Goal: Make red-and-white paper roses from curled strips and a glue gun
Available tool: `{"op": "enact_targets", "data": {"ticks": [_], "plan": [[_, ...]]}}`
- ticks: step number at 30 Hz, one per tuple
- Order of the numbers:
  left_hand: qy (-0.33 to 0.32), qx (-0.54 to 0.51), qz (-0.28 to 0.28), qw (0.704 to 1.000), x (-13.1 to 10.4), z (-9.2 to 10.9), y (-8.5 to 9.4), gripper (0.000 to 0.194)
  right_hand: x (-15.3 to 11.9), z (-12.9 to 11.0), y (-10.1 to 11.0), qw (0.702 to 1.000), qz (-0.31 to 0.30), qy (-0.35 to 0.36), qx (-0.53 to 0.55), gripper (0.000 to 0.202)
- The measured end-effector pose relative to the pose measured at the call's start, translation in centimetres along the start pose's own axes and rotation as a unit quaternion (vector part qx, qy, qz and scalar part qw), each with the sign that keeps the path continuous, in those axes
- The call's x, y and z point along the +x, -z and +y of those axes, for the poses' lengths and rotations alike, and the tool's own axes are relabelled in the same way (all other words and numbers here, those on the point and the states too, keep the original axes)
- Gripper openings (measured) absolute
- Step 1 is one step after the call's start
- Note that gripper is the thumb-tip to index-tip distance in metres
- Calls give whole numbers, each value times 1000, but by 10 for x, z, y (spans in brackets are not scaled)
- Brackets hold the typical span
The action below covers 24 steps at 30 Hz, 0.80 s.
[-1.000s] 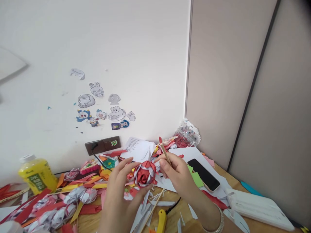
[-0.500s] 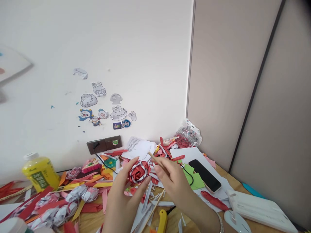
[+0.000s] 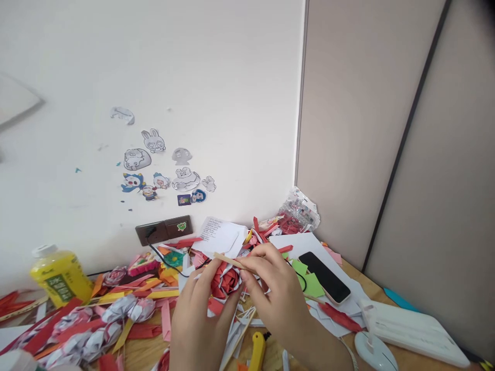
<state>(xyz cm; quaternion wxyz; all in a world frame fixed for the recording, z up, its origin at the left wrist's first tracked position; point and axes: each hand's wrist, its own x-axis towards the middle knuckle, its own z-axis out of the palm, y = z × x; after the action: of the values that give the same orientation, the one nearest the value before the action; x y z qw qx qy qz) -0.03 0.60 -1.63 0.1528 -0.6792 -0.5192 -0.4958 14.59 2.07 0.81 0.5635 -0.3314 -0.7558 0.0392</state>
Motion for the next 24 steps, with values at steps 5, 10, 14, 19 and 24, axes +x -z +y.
{"op": "enact_targets", "data": {"ticks": [5,10,14,19,24], "plan": [[5,19,10,1000,-2,-1,-2,40,-1,2,0,998,8,32,-53,27],[0,40,18,999,-3,-1,-2,40,-2,3,-1,989,32,74,-127,30],[2,41,10,999,-4,-1,-3,41,-1,3,-3,982,48,95,-158,32],[61,31,-27,997,-2,2,-4,55,0,3,-5,981,59,95,-158,33],[90,9,-20,996,-2,5,-5,51,-1,5,-5,988,67,89,-110,26]]}}
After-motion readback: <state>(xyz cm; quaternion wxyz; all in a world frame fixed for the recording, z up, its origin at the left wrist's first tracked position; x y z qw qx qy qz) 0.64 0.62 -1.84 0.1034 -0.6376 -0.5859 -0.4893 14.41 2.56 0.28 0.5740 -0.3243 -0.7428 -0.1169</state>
